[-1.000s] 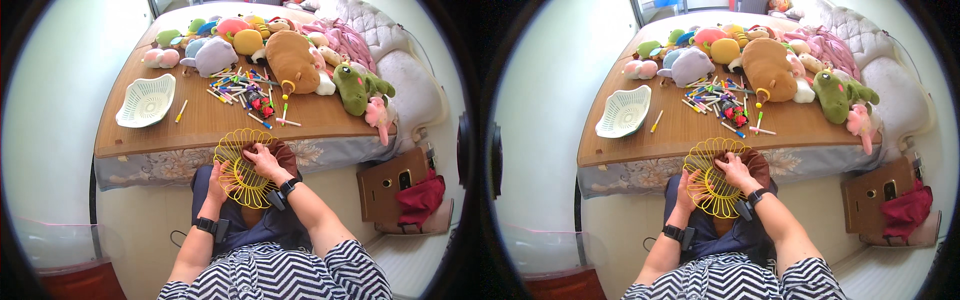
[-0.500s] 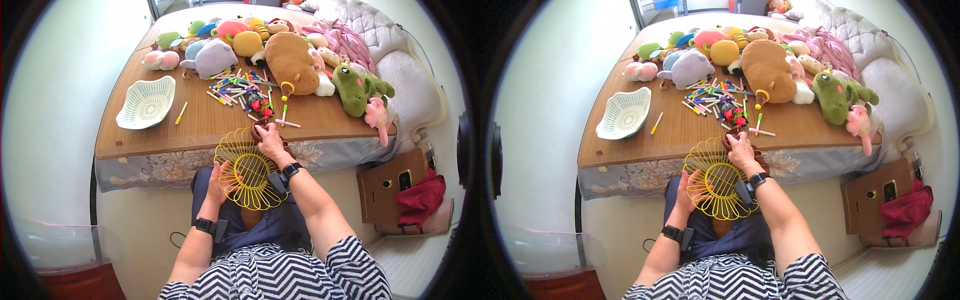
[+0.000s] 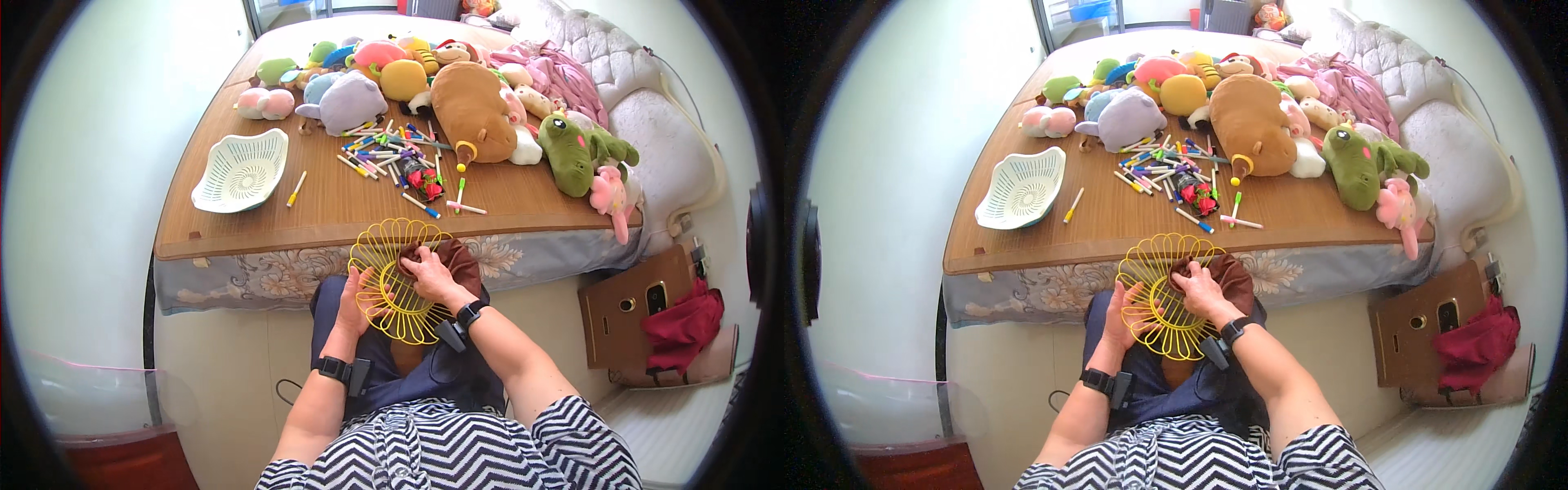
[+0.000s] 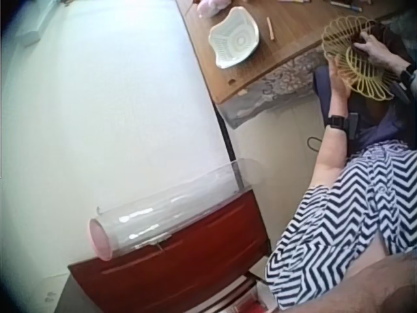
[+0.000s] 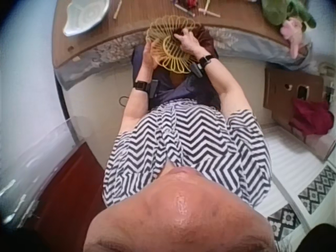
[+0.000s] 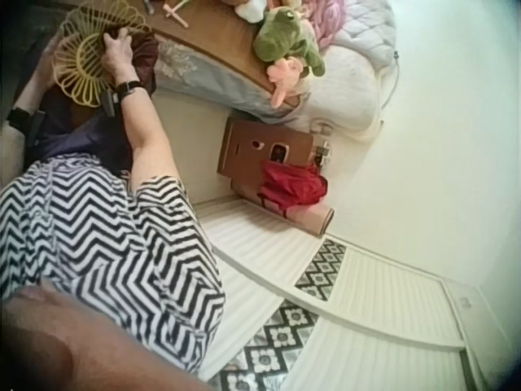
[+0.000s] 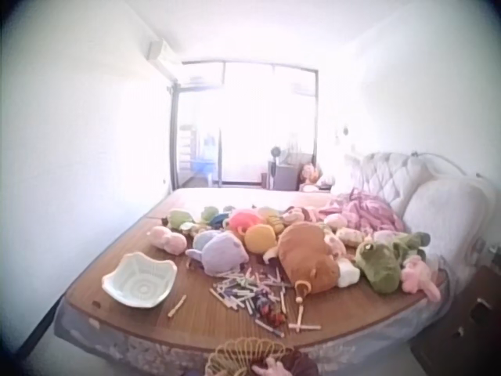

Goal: Stuffing a plush toy skin into a yellow circular frame while sitting on a bed covered in toys.

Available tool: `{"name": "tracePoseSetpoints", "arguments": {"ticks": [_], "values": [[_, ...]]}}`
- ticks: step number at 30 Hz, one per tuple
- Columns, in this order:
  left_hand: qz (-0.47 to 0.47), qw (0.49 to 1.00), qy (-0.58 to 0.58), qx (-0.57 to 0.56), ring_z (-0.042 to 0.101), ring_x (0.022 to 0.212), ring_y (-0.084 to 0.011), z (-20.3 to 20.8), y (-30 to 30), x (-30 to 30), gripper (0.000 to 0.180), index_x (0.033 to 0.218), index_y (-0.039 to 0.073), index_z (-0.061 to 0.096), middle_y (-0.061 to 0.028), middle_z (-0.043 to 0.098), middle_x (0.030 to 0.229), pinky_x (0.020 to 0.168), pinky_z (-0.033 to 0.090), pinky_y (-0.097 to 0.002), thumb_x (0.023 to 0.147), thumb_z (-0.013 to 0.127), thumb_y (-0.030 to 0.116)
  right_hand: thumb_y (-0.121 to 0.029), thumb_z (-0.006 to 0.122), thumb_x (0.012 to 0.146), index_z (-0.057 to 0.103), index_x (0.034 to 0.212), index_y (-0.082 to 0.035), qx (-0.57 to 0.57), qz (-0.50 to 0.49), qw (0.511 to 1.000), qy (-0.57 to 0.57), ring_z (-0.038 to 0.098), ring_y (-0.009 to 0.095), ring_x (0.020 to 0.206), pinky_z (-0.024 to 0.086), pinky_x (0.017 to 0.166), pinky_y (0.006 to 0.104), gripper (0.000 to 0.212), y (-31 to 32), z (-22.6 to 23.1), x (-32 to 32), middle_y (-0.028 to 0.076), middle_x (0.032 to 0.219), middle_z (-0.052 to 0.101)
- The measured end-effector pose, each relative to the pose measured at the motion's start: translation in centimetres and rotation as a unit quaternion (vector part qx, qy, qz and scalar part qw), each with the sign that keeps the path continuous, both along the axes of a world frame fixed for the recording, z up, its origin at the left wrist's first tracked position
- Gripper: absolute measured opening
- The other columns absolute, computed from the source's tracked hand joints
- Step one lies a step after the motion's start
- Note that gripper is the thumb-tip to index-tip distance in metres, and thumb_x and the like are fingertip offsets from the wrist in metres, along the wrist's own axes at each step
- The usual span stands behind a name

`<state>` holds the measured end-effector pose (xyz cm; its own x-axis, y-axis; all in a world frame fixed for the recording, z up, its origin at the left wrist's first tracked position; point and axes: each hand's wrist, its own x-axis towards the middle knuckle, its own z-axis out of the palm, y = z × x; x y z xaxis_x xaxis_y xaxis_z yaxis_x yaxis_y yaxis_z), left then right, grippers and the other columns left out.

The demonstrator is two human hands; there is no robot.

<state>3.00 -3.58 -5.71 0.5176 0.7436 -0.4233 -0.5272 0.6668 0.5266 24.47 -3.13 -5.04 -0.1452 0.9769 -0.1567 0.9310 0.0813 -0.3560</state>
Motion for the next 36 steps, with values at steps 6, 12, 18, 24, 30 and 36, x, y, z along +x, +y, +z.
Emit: {"name": "tracePoseSetpoints", "arguments": {"ticks": [6,12,18,24,30,36], "values": [[-0.021,1.000,-0.018,0.001,0.063,0.090,-0.0256,0.6,0.1,1.2,0.078,0.138,0.015,0.036,-0.0142,0.059,0.104,0.067,0.059,-0.0380,0.086,0.044,0.073,-0.010,0.061,0.073,0.066,0.116,-0.016,0.044,0.011,0.980,0.195,0.056,0.037,0.105,0.047,0.093,0.0412,0.044,4.7,-2.8,5.1,0.022,0.111,0.054],[-0.005,1.000,-0.011,-0.007,0.063,0.092,-0.0265,0.0,0.2,0.5,0.076,0.138,0.015,0.036,-0.0152,0.059,0.106,0.068,0.059,-0.0384,0.087,0.046,0.071,-0.008,0.063,0.071,0.055,0.132,-0.020,0.126,-0.104,0.983,0.086,0.050,0.043,0.113,0.045,0.099,0.0462,0.063,7.7,0.5,1.4,0.022,0.133,0.039],[-0.001,1.000,0.009,0.000,0.064,0.097,-0.0359,-1.5,0.3,0.3,0.071,0.136,0.014,0.039,-0.0240,0.058,0.113,0.070,0.059,-0.0436,0.088,0.051,0.064,0.000,0.059,0.072,0.041,0.141,-0.024,0.046,-0.084,0.995,-0.007,0.044,0.042,0.119,0.048,0.096,0.0465,0.076,5.5,0.1,-0.9,0.013,0.147,0.029],[0.007,1.000,0.003,-0.006,0.065,0.096,-0.0350,-1.4,0.4,0.2,0.070,0.134,0.013,0.041,-0.0225,0.059,0.114,0.070,0.059,-0.0433,0.088,0.050,0.065,0.002,0.058,0.071,0.046,0.138,-0.022,0.054,-0.007,0.999,-0.008,0.046,0.041,0.115,0.048,0.096,0.0461,0.072,1.6,-1.0,-0.5,0.013,0.147,0.030],[-0.009,0.999,-0.039,-0.024,0.065,0.090,-0.0272,0.0,0.2,1.0,0.070,0.141,0.017,0.035,-0.0166,0.061,0.105,0.065,0.058,-0.0373,0.089,0.052,0.061,0.000,0.056,0.069,0.065,0.116,-0.012,0.125,0.043,0.967,0.217,0.054,0.038,0.107,0.047,0.095,0.0434,0.049,2.7,-3.2,3.3,0.017,0.125,0.052],[-0.006,1.000,-0.022,-0.003,0.064,0.091,-0.0263,0.3,0.0,0.3,0.056,0.139,0.018,0.037,-0.0143,0.062,0.104,0.066,0.057,-0.0381,0.091,0.056,0.041,-0.001,0.057,0.072,0.067,0.111,-0.019,0.271,0.004,0.947,0.171,0.050,0.036,0.116,0.045,0.095,0.0470,0.044,7.1,3.4,-1.3,0.011,0.125,0.055]]}}
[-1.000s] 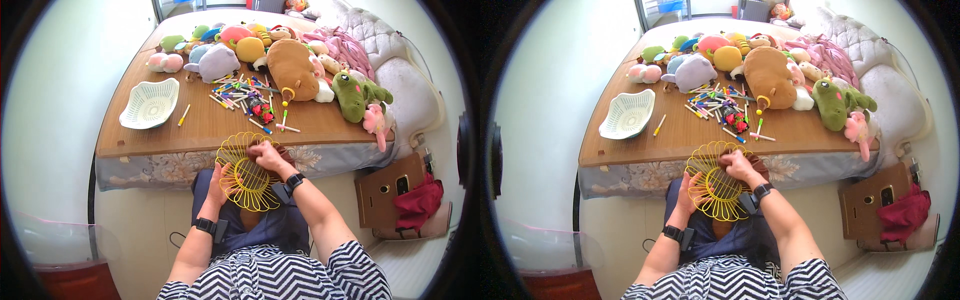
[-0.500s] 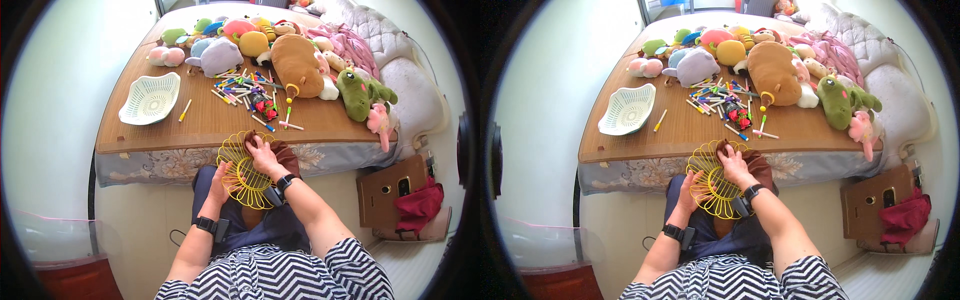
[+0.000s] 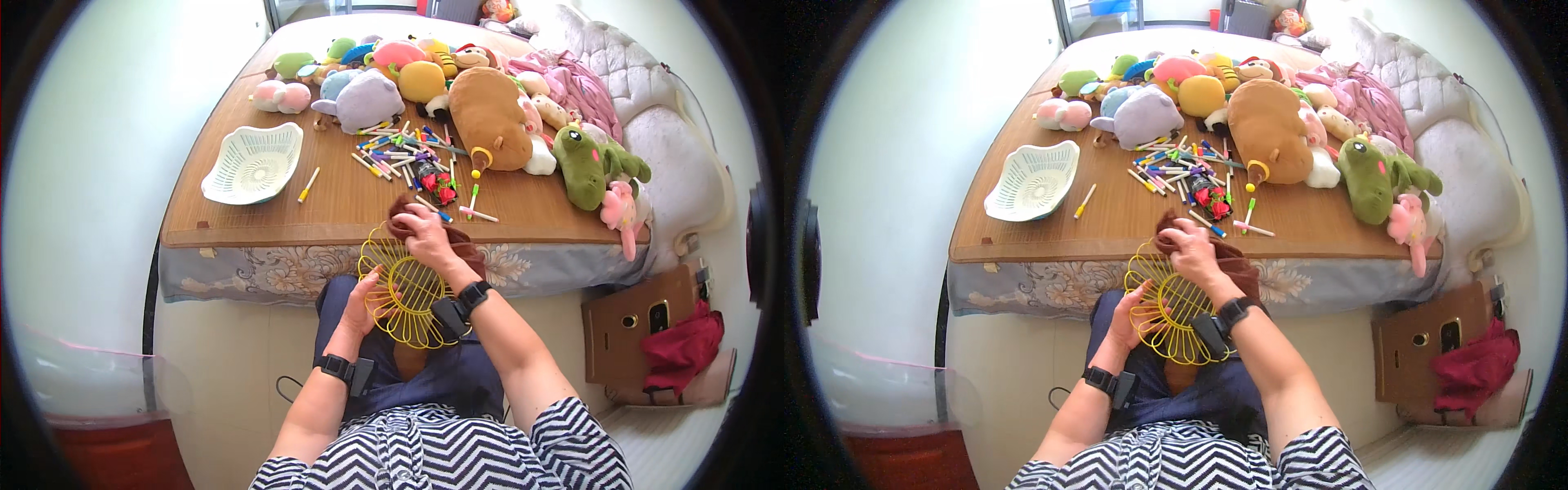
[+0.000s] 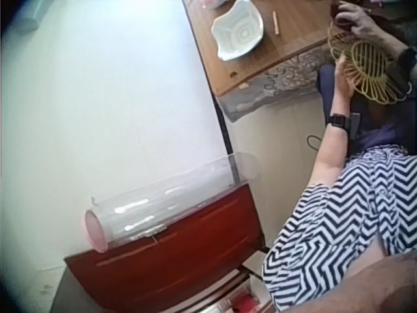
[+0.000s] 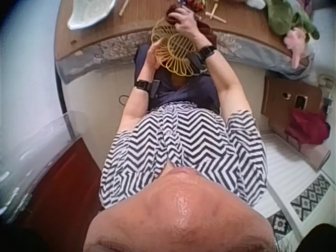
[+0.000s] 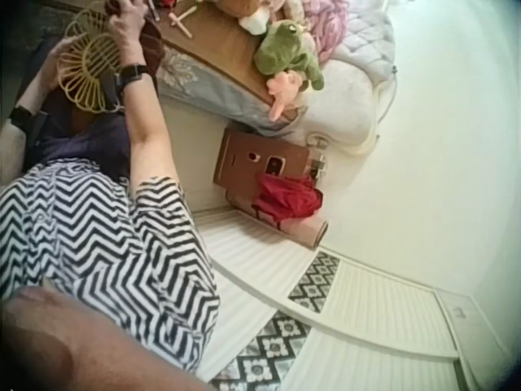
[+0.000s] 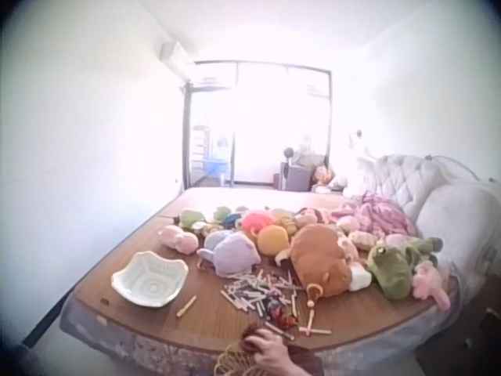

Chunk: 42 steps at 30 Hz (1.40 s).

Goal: Stuffing a plush toy skin into a yellow circular frame while sitting on a bed covered in toys.

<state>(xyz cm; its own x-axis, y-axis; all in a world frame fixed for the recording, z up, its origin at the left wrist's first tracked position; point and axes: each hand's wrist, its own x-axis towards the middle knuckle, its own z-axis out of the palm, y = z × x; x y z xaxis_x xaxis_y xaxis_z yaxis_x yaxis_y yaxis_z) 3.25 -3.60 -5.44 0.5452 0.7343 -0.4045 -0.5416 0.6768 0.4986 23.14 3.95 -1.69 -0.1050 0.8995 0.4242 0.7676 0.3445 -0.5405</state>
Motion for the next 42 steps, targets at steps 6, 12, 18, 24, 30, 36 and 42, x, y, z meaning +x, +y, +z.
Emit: {"name": "tracePoseSetpoints", "arguments": {"ticks": [6,12,18,24,30,36,42], "values": [[-0.012,1.000,-0.006,0.020,0.063,0.095,-0.0277,-0.1,0.3,0.2,0.065,0.142,0.017,0.035,-0.0135,0.062,0.107,0.076,0.055,-0.0433,0.080,0.055,0.016,-0.002,0.058,0.075,0.056,0.128,-0.030,-0.170,-0.029,0.978,-0.120,0.042,0.032,0.123,0.043,0.093,0.0585,0.061,-0.2,1.0,-2.7,0.001,0.138,0.044],[-0.009,0.999,-0.016,0.034,0.063,0.098,-0.0284,-0.2,0.5,0.1,0.072,0.143,0.016,0.035,-0.0168,0.060,0.113,0.076,0.056,-0.0435,0.074,0.054,0.009,-0.004,0.060,0.077,0.056,0.126,-0.031,-0.194,-0.089,0.964,-0.160,0.045,0.032,0.118,0.042,0.094,0.0550,0.057,1.2,1.9,-2.3,0.001,0.131,0.050],[-0.007,0.999,-0.003,0.043,0.061,0.101,-0.0295,-0.2,0.2,0.1,0.076,0.146,0.014,0.032,-0.0182,0.059,0.115,0.074,0.057,-0.0432,0.072,0.052,0.007,-0.013,0.059,0.081,0.060,0.114,-0.028,-0.197,-0.216,0.942,-0.165,0.046,0.031,0.117,0.040,0.093,0.0524,0.037,1.4,0.3,1.1,0.003,0.121,0.056],[-0.017,0.998,-0.009,0.052,0.062,0.101,-0.0299,-0.6,0.3,-0.1,0.076,0.145,0.013,0.032,-0.0181,0.059,0.114,0.072,0.058,-0.0426,0.072,0.051,0.007,-0.012,0.057,0.082,0.055,0.121,-0.026,-0.222,-0.247,0.930,-0.160,0.046,0.035,0.117,0.040,0.093,0.0566,0.042,-1.6,-1.9,5.5,0.007,0.121,0.054],[-0.012,0.999,-0.014,0.044,0.063,0.096,-0.0282,-0.1,0.2,-0.1,0.075,0.144,0.012,0.032,-0.0169,0.061,0.109,0.067,0.059,-0.0404,0.072,0.051,0.007,-0.013,0.061,0.078,0.051,0.128,-0.023,-0.260,-0.276,0.909,-0.173,0.048,0.036,0.114,0.044,0.090,0.0539,0.051,-4.8,-1.6,6.7,0.011,0.119,0.053],[-0.009,0.999,-0.016,0.036,0.065,0.092,-0.0263,-0.1,0.1,-0.2,0.068,0.140,0.013,0.035,-0.0149,0.062,0.105,0.063,0.059,-0.0398,0.074,0.052,0.008,-0.016,0.061,0.078,0.052,0.127,-0.021,-0.253,-0.287,0.907,-0.177,0.051,0.038,0.111,0.045,0.088,0.0546,0.050,-6.8,-1.9,8.0,0.014,0.117,0.054],[-0.014,1.000,-0.012,0.017,0.065,0.089,-0.0244,0.7,0.1,-0.2,0.058,0.135,0.015,0.039,-0.0120,0.063,0.101,0.063,0.059,-0.0384,0.079,0.056,0.013,-0.017,0.057,0.079,0.056,0.122,-0.020,-0.202,-0.327,0.918,-0.095,0.054,0.040,0.106,0.047,0.087,0.0510,0.044,-5.6,-0.1,8.2,0.015,0.116,0.057]]}}
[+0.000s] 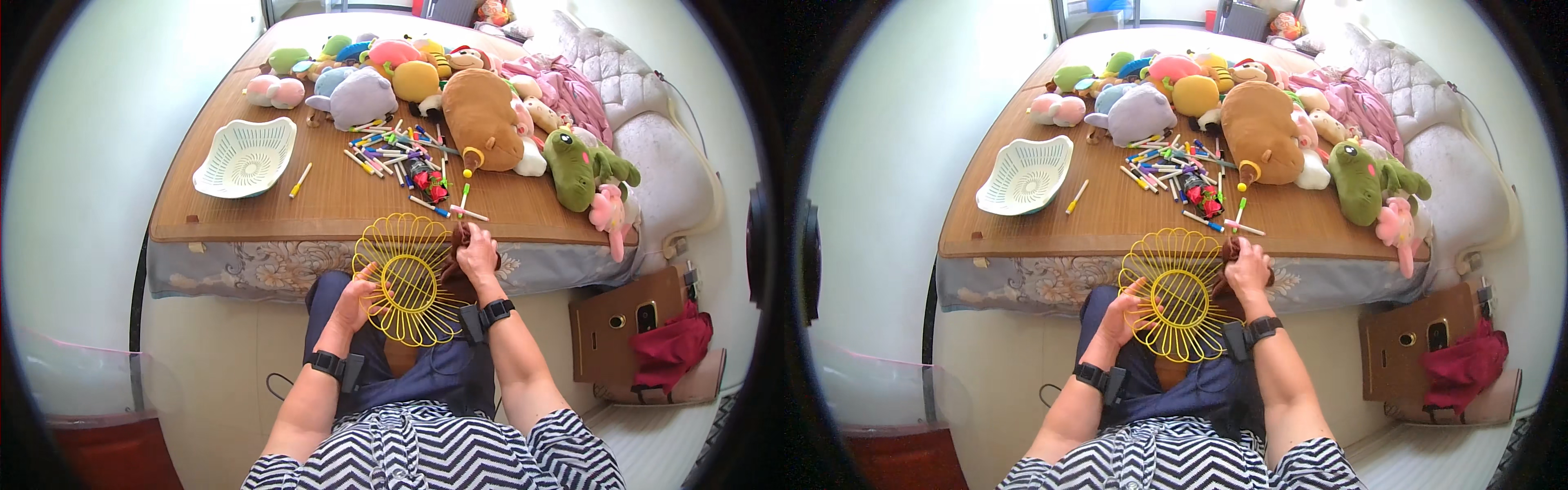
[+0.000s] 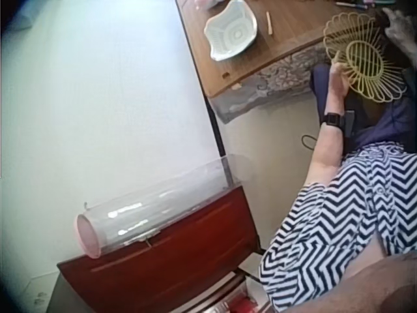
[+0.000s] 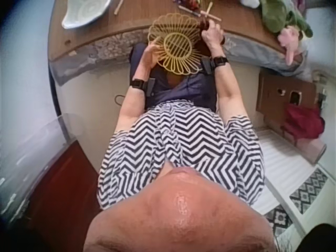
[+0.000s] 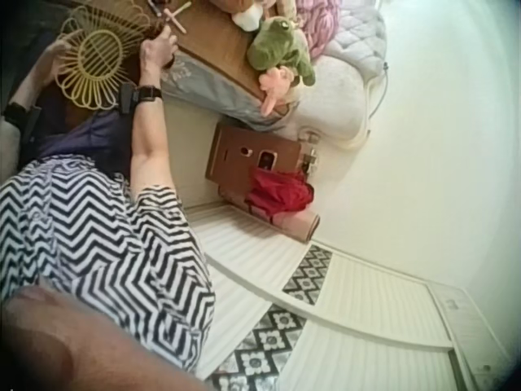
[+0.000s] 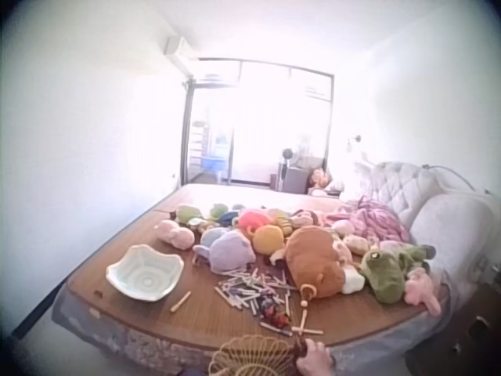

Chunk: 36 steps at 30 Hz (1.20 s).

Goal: Stuffing a plush toy skin into a yellow circular frame while sitting on a bed covered in toys.

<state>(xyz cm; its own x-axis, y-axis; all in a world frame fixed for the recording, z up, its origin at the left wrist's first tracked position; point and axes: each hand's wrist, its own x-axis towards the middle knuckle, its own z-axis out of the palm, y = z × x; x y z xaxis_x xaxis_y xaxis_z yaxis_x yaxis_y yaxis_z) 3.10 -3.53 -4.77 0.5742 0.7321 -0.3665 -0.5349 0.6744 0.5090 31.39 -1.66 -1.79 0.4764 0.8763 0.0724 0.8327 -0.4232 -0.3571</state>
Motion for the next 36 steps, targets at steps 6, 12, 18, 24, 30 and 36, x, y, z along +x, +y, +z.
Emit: {"name": "tracePoseSetpoints", "arguments": {"ticks": [6,12,18,24,30,36], "values": [[-0.004,1.000,-0.027,0.002,0.065,0.089,-0.0241,-0.1,0.0,-0.1,0.058,0.135,0.015,0.038,-0.0116,0.063,0.102,0.065,0.059,-0.0389,0.081,0.059,0.015,0.000,0.058,0.066,0.051,0.129,-0.011,0.234,0.222,0.944,0.067,0.046,0.040,0.116,0.038,0.102,0.0454,0.064,4.5,0.2,-6.0,0.017,0.125,0.050],[-0.015,0.998,-0.031,0.049,0.065,0.098,-0.0310,-2.3,0.4,-0.1,0.059,0.137,0.013,0.040,-0.0157,0.062,0.111,0.075,0.058,-0.0443,0.081,0.058,0.018,-0.001,0.058,0.075,0.034,0.146,-0.019,0.078,0.333,0.938,0.049,0.021,0.042,0.140,0.031,0.112,0.0509,0.077,3.7,-4.6,-9.9,0.012,0.155,0.024],[0.004,1.000,-0.010,0.022,0.065,0.087,-0.0237,-1.1,0.1,0.0,0.053,0.134,0.013,0.040,-0.0116,0.063,0.101,0.067,0.057,-0.0386,0.084,0.056,0.018,0.003,0.051,0.078,0.046,0.139,-0.017,0.029,0.383,0.923,0.009,0.029,0.041,0.138,0.036,0.109,0.0483,0.064,1.1,-5.4,-8.4,0.012,0.151,0.033],[-0.001,0.999,0.032,-0.005,0.065,0.084,-0.0226,-0.8,0.2,0.0,0.048,0.130,0.015,0.045,-0.0101,0.063,0.097,0.062,0.057,-0.0339,0.090,0.056,0.039,0.002,0.056,0.075,0.060,0.125,-0.014,-0.033,0.449,0.892,0.033,0.043,0.040,0.127,0.044,0.100,0.0457,0.053,-0.4,-3.5,-6.4,0.012,0.140,0.048],[-0.016,0.999,-0.018,-0.021,0.065,0.094,-0.0293,-1.8,0.7,0.1,0.055,0.130,0.017,0.046,-0.0157,0.062,0.108,0.072,0.058,-0.0419,0.092,0.048,0.057,0.001,0.062,0.076,0.062,0.116,-0.003,0.111,0.361,0.877,0.296,0.063,0.031,0.104,0.049,0.090,0.0347,0.040,3.5,-0.3,-6.0,0.017,0.108,0.065],[0.002,0.999,-0.012,-0.034,0.065,0.083,-0.0228,-1.2,0.6,0.6,0.049,0.128,0.017,0.048,-0.0121,0.063,0.099,0.064,0.057,-0.0358,0.094,0.051,0.051,-0.005,0.065,0.074,0.049,0.136,-0.014,0.118,0.357,0.924,0.072,0.036,0.042,0.130,0.034,0.108,0.0477,0.065,4.6,-4.4,-9.7,0.019,0.144,0.039]]}}
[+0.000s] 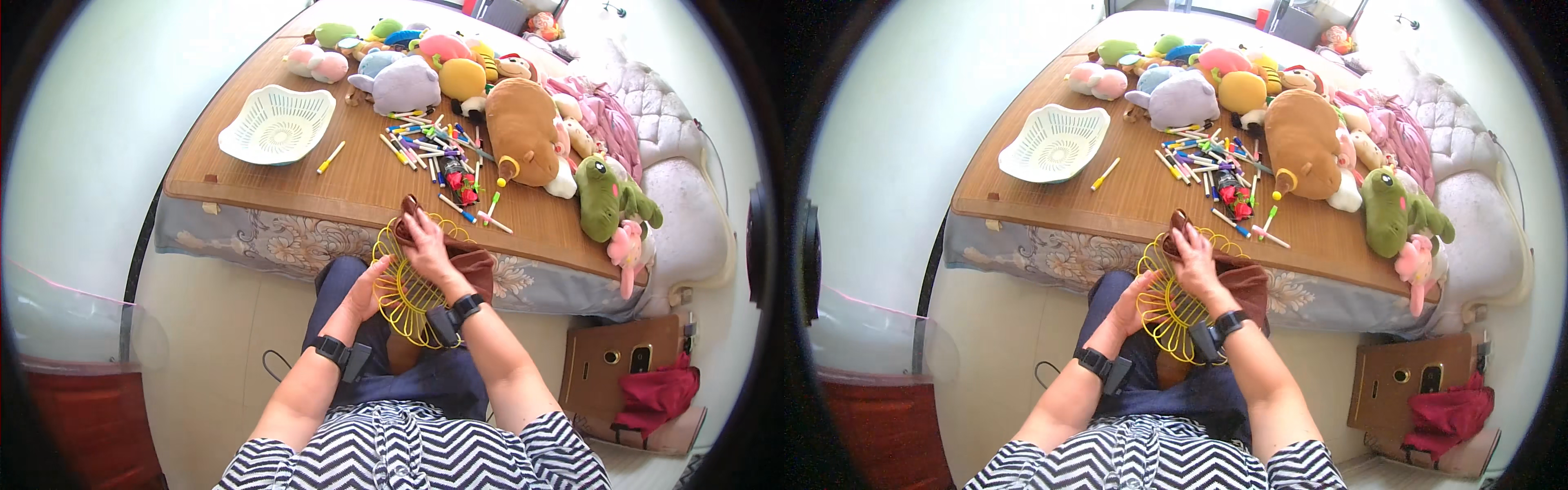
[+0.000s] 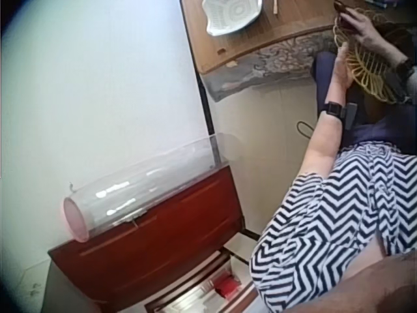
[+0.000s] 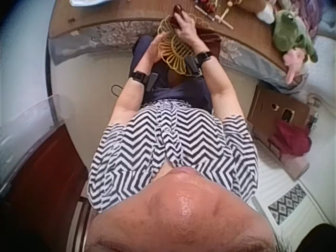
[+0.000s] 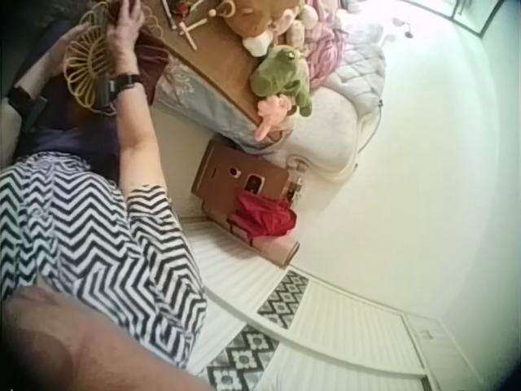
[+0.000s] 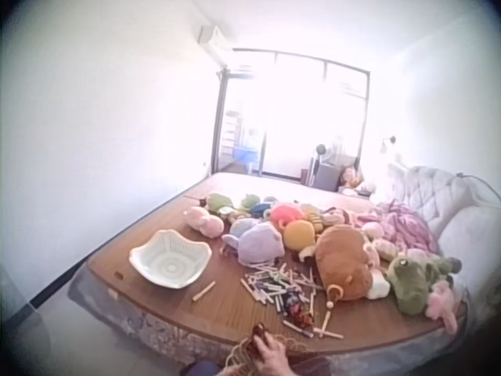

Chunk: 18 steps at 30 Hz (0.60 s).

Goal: Stuffing a plush toy skin into a yellow circular frame while sitting on a bed covered in toys.

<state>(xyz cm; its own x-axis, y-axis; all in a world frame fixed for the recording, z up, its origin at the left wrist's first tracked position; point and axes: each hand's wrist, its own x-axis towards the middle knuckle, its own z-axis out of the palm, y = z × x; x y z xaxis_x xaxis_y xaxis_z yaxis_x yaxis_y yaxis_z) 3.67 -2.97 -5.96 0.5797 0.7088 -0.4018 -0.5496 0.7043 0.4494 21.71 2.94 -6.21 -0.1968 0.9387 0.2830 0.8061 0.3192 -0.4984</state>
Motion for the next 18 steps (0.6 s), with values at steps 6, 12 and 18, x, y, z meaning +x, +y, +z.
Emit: {"name": "tracePoseSetpoints", "arguments": {"ticks": [6,12,18], "values": [[0.010,1.000,-0.025,0.012,0.063,0.083,-0.0194,0.3,-0.2,-0.1,0.046,0.125,0.013,0.052,-0.0086,0.064,0.102,0.070,0.055,-0.0348,0.095,0.051,0.048,0.001,0.056,0.076,0.052,0.133,-0.010,-0.035,0.012,0.998,-0.047,0.041,0.041,0.127,0.039,0.105,0.0475,0.058,-3.1,-1.5,0.7,0.016,0.144,0.041],[0.005,0.999,0.005,0.048,0.067,0.089,-0.0254,-0.6,0.0,-0.6,0.074,0.128,0.013,0.046,-0.0113,0.065,0.106,0.070,0.059,-0.0375,0.085,0.043,0.074,0.004,0.056,0.072,0.065,0.116,-0.013,-0.050,0.061,0.993,-0.083,0.048,0.040,0.118,0.046,0.098,0.0439,0.048,-4.8,-0.3,2.0,0.016,0.135,0.050],[-0.014,1.000,0.007,0.019,0.065,0.094,-0.0261,0.1,-0.1,-0.6,0.081,0.132,0.016,0.044,-0.0137,0.063,0.110,0.074,0.057,-0.0405,0.082,0.040,0.079,-0.002,0.067,0.072,0.061,0.121,-0.010,0.001,0.017,0.988,0.151,0.054,0.039,0.108,0.045,0.095,0.0425,0.050,-1.6,2.5,0.8,0.022,0.119,0.053]]}}
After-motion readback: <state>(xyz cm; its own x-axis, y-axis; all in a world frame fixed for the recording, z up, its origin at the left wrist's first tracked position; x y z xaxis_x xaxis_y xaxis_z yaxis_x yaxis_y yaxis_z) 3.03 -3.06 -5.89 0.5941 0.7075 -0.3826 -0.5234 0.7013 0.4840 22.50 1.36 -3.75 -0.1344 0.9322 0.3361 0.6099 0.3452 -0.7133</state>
